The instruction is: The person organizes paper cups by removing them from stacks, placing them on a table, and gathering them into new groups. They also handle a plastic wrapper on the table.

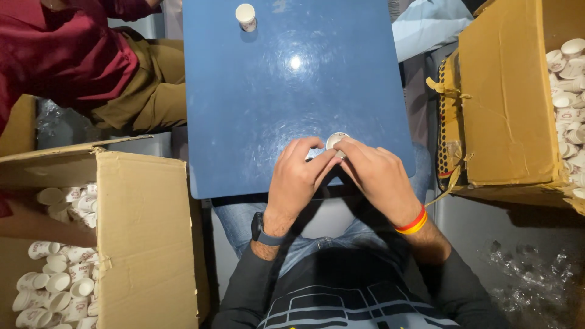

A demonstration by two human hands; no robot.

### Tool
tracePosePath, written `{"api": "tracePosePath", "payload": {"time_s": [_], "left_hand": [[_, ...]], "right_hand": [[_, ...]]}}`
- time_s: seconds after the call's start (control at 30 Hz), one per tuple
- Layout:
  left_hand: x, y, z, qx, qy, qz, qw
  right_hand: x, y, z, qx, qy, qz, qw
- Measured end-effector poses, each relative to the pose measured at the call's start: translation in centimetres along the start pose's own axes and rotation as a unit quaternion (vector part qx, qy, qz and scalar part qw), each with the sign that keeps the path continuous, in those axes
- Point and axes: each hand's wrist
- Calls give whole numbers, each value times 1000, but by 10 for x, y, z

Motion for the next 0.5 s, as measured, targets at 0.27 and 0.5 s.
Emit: {"api": "tracePosePath", "payload": {"time_s": [0.27, 0.5], "left_hand": [[-4, 3, 2, -30, -18, -37, 999], [-2, -2, 9, 6, -48, -62, 997]], "right_hand": [[7, 5, -3, 29, -34, 21, 999], [1, 5, 4, 42, -77, 31, 996]]}}
Point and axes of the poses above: each hand's wrist, its own y-axis towards the middle knuckle, its own z-axis out of the palm, x = y × z, and after that the axes turned 12 degrees about z, right-handed
